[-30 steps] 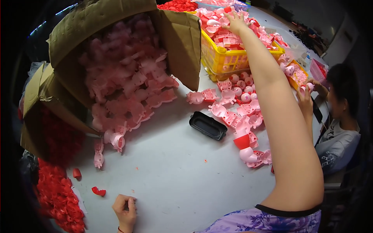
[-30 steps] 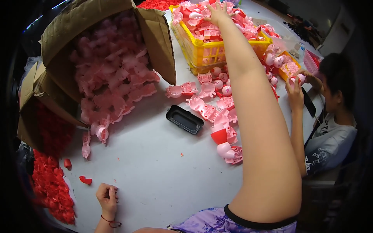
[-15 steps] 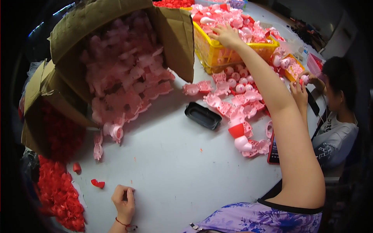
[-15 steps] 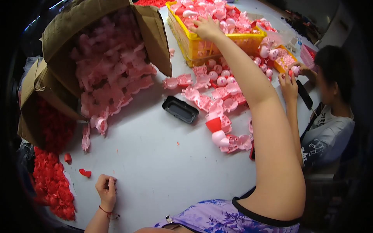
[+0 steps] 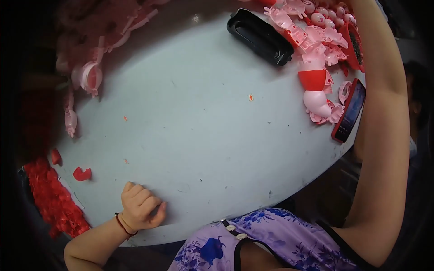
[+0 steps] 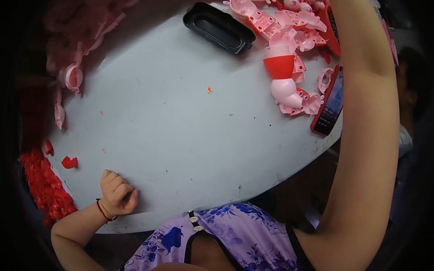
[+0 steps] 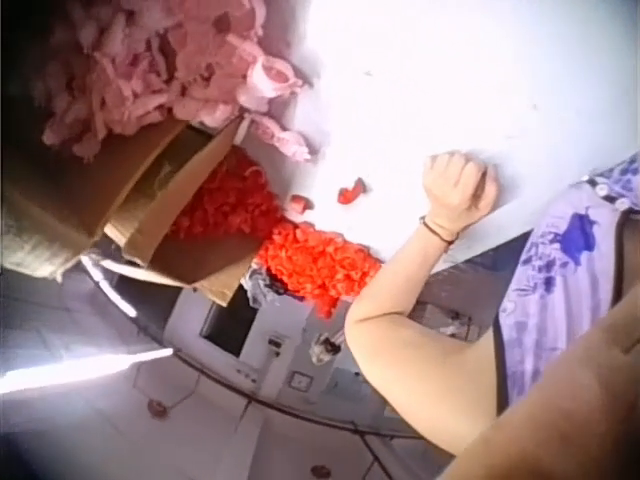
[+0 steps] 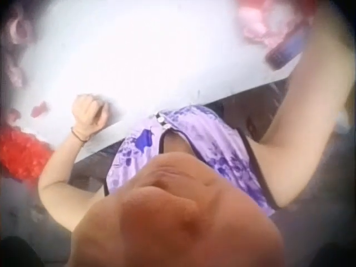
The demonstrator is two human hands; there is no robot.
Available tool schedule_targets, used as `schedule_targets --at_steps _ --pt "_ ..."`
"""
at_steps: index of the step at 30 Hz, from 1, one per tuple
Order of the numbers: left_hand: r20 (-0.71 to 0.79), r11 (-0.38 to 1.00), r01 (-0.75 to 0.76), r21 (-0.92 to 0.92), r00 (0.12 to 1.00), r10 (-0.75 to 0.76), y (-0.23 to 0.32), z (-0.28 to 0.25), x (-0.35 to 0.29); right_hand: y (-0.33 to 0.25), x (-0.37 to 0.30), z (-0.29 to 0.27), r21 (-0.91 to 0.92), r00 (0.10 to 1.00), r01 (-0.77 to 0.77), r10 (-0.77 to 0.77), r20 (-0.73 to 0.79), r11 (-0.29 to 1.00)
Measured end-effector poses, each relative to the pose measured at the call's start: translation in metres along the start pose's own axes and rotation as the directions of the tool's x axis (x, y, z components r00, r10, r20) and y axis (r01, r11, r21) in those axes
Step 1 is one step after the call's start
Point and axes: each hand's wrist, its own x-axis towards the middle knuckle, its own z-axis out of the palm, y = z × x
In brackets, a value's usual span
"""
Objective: The person assembles plastic toy figures by taking pink figurine parts and red body pieces from boxes and the table, then attaching them together by hand.
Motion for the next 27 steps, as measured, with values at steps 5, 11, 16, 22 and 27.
schedule_targets --at_steps 5,11,16,22,27 --pt "0.061 0.998 -0.033 -0.059 0.997 0.036 -0.010 0.007 -0.005 -0.008 -0.012 -0.008 0.261 0.992 0.050 -0.019 -0.121 0.964" --pt "0.123 0.992 -0.122 0.036 0.985 0.117 0.000 -0.005 -0.006 -0.105 -0.032 -0.031 0.012 0.858 -0.333 0.308 -0.411 0.943" --pt "0.222 0.988 -0.148 0.046 0.966 0.134 0.005 0.003 -0.010 -0.085 -0.032 -0.013 -0.401 0.920 -0.385 0.312 -0.236 0.831" --pt "0.273 0.969 -0.224 0.106 0.944 0.188 0.016 0.001 -0.016 -0.101 -0.030 -0.010 -0.013 0.797 -0.420 0.362 -0.485 0.908" --pt "0.347 0.964 -0.265 -0.016 0.903 0.254 0.009 -0.013 0.003 -0.111 -0.026 -0.041 -0.065 0.719 -0.550 0.433 -0.544 0.832"
